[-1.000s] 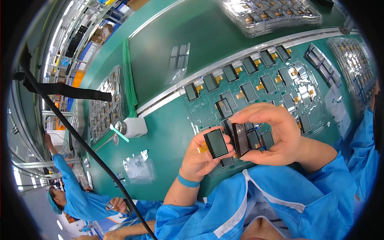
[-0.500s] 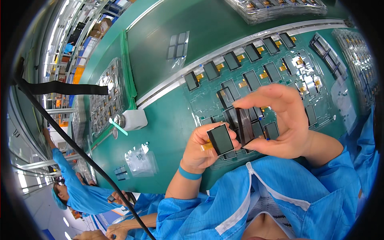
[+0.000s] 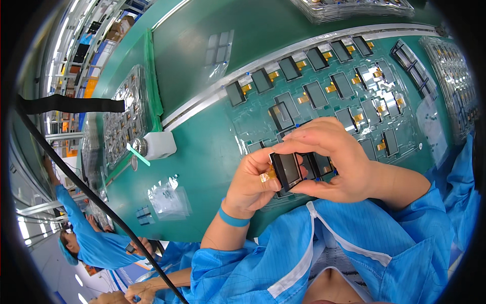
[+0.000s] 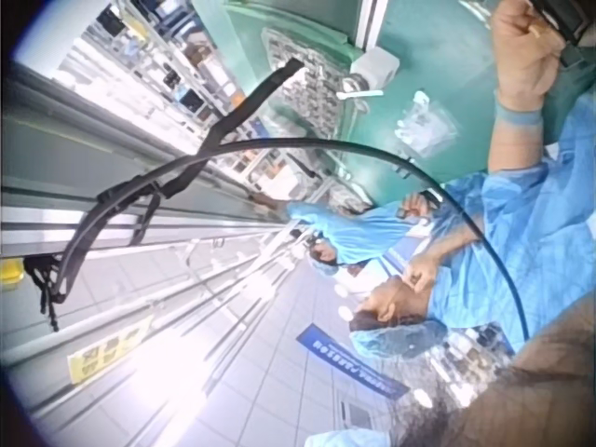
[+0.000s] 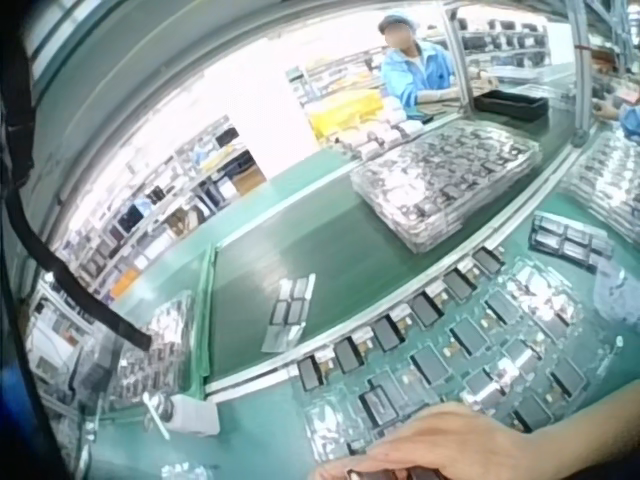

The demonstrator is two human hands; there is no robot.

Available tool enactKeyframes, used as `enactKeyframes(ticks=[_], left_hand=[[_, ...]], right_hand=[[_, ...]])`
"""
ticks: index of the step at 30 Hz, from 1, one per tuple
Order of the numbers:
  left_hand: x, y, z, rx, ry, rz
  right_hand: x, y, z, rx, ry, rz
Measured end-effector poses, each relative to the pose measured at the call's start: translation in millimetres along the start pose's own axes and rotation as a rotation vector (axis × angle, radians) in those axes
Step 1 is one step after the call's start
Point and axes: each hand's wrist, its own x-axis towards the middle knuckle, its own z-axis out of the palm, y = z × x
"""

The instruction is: The person assembles small electronic screens into protective frames or onto a circuit board tray using tweezers or a vacuum pen.

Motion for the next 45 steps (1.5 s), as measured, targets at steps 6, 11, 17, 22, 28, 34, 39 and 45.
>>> enactKeyframes(ticks=[6,11,17,22,28,34,39,45], left_hand=[[-0.1,-1.8,-3.1,-0.012,-0.007,-0.002],[-0.5,-4.4,-4.6,-0.051,0.001,-0.008],[-0.4,-3.7,-2.8,-0.06,-0.009,-0.012],[-0.1,-3.7,-2.6,-0.063,0.003,-0.014],[0.7,-3.5,-0.5,-0.067,0.007,-0.008],[0.4,-3.4,-1.2,-0.065,0.011,-0.011],[0.6,-3.4,-0.3,-0.062,0.015,-0.014],[1.6,-5.2,-1.7,-0.004,0.009,0.004]], right_hand=[[1.3,-0.9,-0.5,-0.013,-0.034,0.013],[1.4,-0.5,0.1,-0.044,-0.029,0.008],[0.5,0.1,0.8,-0.042,-0.024,0.02],[1.5,0.4,2.2,-0.038,-0.001,0.009],[2.3,-0.6,1.0,-0.048,-0.006,0.014],[1.4,1.1,1.8,-0.059,-0.003,-0.004],[1.0,0.9,2.1,-0.067,0.013,-0.001],[-1.3,1.6,-0.6,-0.024,0.016,0.015]])
